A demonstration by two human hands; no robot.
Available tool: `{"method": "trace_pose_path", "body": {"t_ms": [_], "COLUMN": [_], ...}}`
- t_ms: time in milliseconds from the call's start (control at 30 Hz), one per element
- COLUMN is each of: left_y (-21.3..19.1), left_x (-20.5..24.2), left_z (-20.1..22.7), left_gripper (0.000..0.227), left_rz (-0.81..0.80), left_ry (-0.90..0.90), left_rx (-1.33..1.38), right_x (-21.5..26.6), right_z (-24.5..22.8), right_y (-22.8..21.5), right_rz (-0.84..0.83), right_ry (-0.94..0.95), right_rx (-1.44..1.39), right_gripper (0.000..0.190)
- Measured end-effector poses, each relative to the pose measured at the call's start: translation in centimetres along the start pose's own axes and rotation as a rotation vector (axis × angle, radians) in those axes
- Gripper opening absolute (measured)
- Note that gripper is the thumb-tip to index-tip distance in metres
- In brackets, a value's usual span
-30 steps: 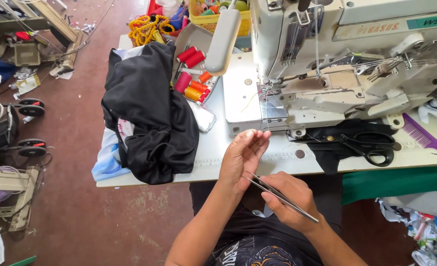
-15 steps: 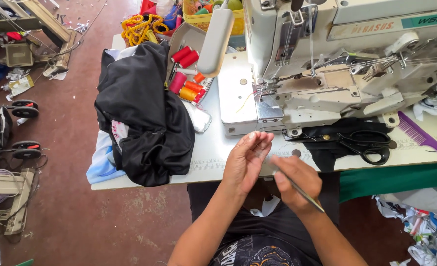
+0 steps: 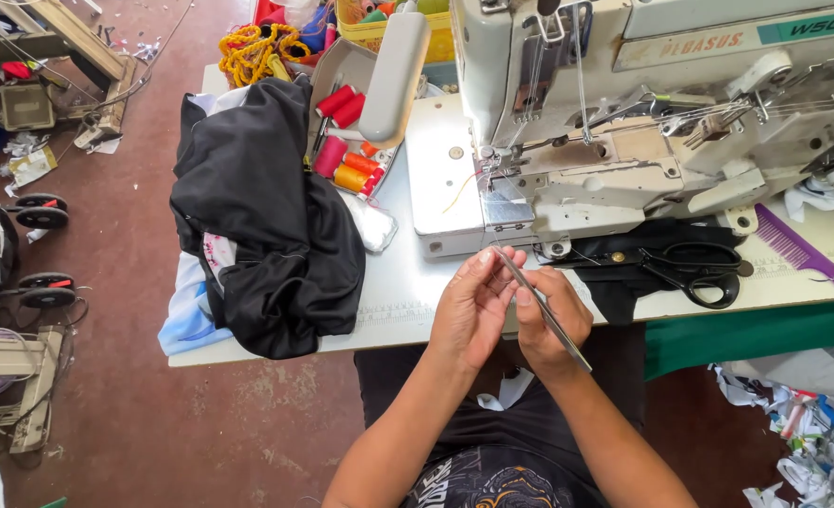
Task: Threading an industrial sewing machine using tweezers to guide thread through various eyelets and needles.
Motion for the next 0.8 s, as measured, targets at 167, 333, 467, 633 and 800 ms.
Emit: {"method": "trace_pose_path", "body": {"t_ms": [167, 333, 467, 633, 800], "left_y": [-0.9, -0.6, -0.5, 1.1, 3.4], "left_x": [-0.5, -0.2, -0.1, 1.0, 3.6], "left_z": [-0.2, 0.0, 0.3, 1.1, 6.0], "left_gripper": [0.017, 0.017, 0.017, 0.021, 0.033], "left_rz": [-0.002, -0.003, -0.001, -0.013, 0.024], "left_ry": [0.007, 0.015, 0.025, 0.052, 0.541], "left_rx": [0.006, 0.003, -0.002, -0.059, -0.590], "right_x": [-0.3, -0.2, 0.0, 0.6, -1.3], "right_z": [-0.3, -0.1, -0.2, 0.8, 3.1], "right_y": [0.2, 0.3, 0.5, 0.4, -0.2], "right_rz": [-0.016, -0.022, -0.023, -0.014, 0.016], "right_ry": [0.013, 0.004, -0.007, 0.152, 0.361], "right_rx": [-0.070, -0.085, -0.079, -0.144, -0.165], "right_gripper": [0.022, 0.020, 0.020, 0.019, 0.020]}}
Point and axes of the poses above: each hand's wrist, its own x-axis away from the middle knuckle, its own y-axis out of the palm, z = x × y, the point moved 6 cm from there along -x, towards the middle knuckle, and after that the axes turned 1 degree about x, right-handed, at the moved point
